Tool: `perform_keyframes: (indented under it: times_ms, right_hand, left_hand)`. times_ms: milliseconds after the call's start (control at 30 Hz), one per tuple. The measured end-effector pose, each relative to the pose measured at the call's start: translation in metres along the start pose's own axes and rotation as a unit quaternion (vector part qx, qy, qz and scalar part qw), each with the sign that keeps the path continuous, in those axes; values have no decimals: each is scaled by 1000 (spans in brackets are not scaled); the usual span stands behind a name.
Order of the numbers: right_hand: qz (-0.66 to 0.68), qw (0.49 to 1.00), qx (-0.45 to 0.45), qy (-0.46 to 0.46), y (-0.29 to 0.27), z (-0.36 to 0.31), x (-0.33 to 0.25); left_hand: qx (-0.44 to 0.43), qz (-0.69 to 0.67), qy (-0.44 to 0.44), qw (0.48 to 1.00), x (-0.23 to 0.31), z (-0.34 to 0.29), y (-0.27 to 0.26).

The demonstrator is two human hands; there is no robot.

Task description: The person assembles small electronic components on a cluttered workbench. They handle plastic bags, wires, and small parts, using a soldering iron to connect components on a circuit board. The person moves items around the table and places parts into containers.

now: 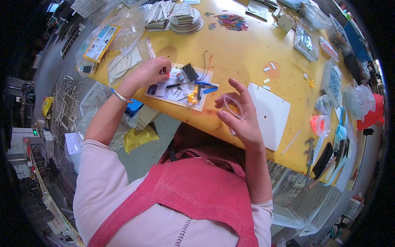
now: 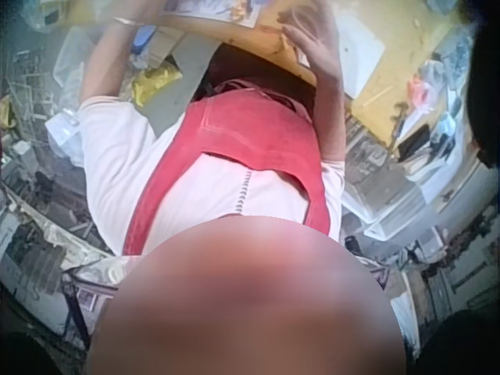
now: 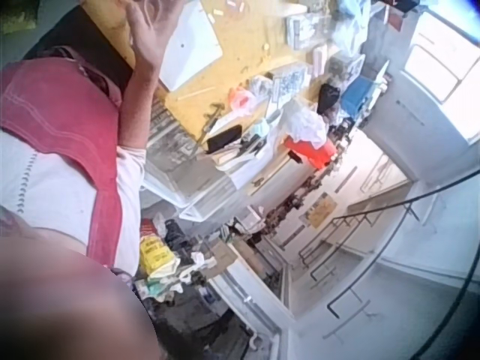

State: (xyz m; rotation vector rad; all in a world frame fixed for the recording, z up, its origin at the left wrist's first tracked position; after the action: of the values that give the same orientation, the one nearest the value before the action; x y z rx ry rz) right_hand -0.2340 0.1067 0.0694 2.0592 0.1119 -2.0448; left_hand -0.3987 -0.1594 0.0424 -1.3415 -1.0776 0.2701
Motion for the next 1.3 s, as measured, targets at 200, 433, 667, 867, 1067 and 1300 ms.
perform_keyframes:
  times_ms: [200,433,667,867,1067,1300]
  right_hand:
    - [-4,1000,-20,-9,6,0,0]
    - [-35,998,-52,-20,20,2,2]
    - [-74,994,-58,-51,23,2,-6]
    - [3,999,-47,-27,16,-5,-8]
    - [-21,999,-3,-34,-6,-11,-15]
    - [7,999,-11,-37,1,-15,-3]
  left_hand:
    - [38,-72,23,996,13,-7,-9]
    - [83,-203,185,958,139,-24,-33]
    - [41,-109,296,948,219,-18,-18]
    - [76,-271,218,935,182,-19,-44]
    - [36,-145,30,988,113,-32,-25]
    - [115,-34,42,992,120,-46,38]
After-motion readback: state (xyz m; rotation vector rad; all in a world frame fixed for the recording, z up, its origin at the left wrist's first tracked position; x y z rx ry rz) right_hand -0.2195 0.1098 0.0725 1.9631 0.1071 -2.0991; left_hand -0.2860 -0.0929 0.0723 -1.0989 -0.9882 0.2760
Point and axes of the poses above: each hand's wrist, its own z-axis towards the middle knuckle, its own y-axis out of the palm, x = y × z, the point moved 8 cm from there along z, towards the middle knuckle, and after that the axes turned 5 degrees about -x, right-handed, at the moved point
